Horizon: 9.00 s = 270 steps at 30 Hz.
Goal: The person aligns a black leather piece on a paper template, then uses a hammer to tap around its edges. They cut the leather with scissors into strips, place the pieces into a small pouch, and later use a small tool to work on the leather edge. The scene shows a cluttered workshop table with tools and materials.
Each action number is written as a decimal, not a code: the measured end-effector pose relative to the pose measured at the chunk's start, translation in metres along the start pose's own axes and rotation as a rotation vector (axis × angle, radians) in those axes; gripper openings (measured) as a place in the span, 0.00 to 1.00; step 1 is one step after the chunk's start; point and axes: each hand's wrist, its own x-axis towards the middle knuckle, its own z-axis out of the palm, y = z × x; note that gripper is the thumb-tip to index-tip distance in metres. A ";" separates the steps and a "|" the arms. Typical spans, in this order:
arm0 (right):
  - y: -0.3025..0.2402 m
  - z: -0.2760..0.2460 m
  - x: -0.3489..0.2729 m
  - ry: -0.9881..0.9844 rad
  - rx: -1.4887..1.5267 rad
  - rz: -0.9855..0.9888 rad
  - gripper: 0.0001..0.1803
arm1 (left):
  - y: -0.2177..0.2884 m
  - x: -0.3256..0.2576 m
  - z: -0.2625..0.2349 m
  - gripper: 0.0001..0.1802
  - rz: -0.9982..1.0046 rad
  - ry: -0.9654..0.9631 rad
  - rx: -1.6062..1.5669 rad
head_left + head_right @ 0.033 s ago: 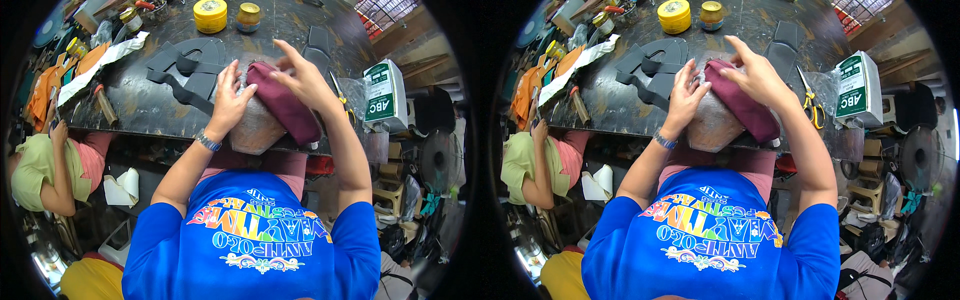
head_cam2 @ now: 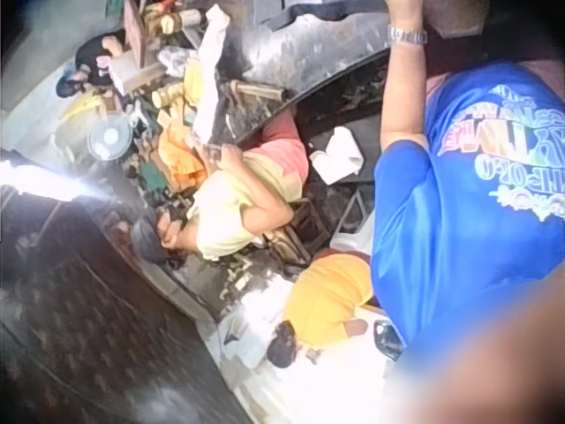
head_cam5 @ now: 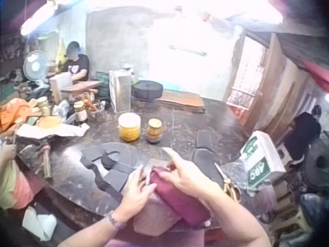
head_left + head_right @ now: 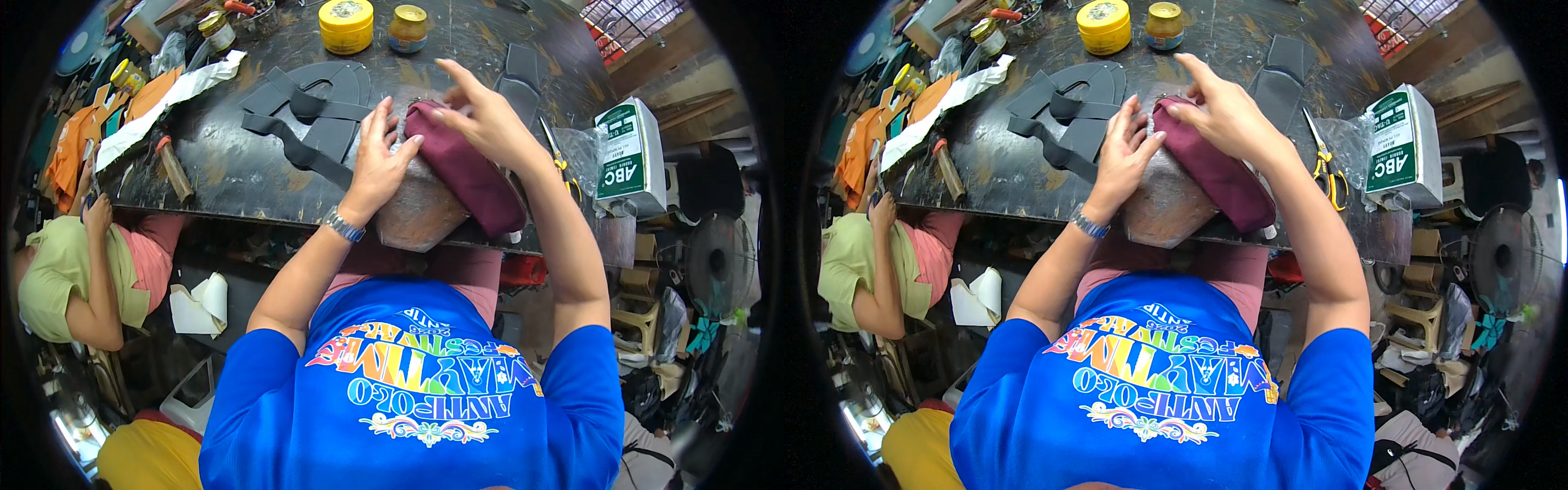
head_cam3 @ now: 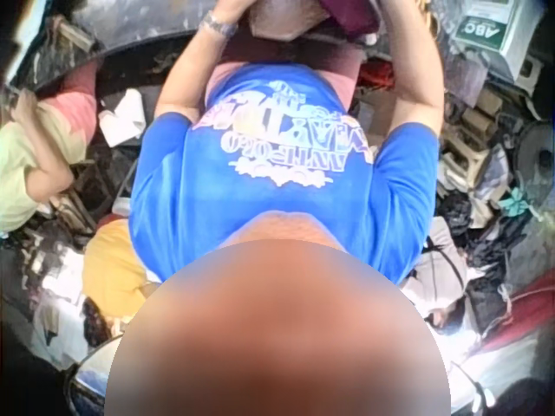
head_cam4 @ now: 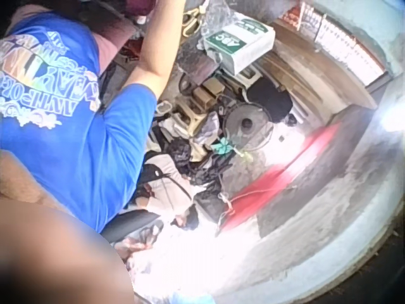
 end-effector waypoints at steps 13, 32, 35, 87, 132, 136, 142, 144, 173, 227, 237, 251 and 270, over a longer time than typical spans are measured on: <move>0.027 0.047 0.056 0.042 -0.047 -0.032 0.34 | -0.008 0.024 0.013 0.41 0.057 0.016 0.110; -0.013 0.007 -0.023 0.156 -0.153 -0.127 0.33 | -0.013 0.022 0.014 0.13 0.171 0.111 0.263; -0.016 0.003 -0.058 0.200 -0.146 -0.078 0.35 | -0.012 0.022 0.015 0.12 0.161 0.127 0.258; -0.103 0.117 -0.053 0.241 0.597 -0.198 0.50 | 0.123 -0.064 0.005 0.36 0.108 0.143 -0.450; -0.107 0.130 -0.082 0.195 -0.368 -0.445 0.19 | 0.080 -0.070 -0.073 0.26 -0.306 -0.156 -0.548; -0.091 0.103 -0.082 0.148 0.002 -0.344 0.13 | 0.096 -0.083 -0.094 0.27 -0.400 -0.505 -0.373; -0.081 0.095 -0.085 -0.015 0.261 -0.209 0.21 | 0.115 -0.107 -0.086 0.22 -0.312 -0.465 -0.268; -0.081 0.098 -0.087 -0.058 0.294 -0.177 0.20 | 0.117 -0.104 -0.090 0.21 -0.179 -0.486 -0.008; -0.104 0.163 -0.080 0.054 -0.512 -0.158 0.37 | 0.075 -0.102 -0.051 0.28 -0.320 0.008 -0.700; -0.092 0.146 -0.096 -0.144 0.310 -0.146 0.42 | 0.051 -0.124 -0.122 0.11 -0.334 0.138 -0.383; -0.096 0.166 -0.092 -0.074 -0.092 -0.213 0.54 | 0.033 -0.127 -0.108 0.12 -0.367 0.155 -1.037; -0.091 0.151 -0.086 0.004 -0.033 -0.206 0.45 | 0.052 -0.117 -0.118 0.07 -0.010 0.163 -0.129; -0.080 0.134 -0.076 0.176 0.410 -0.005 0.54 | 0.051 -0.140 -0.105 0.17 -0.074 0.057 -0.193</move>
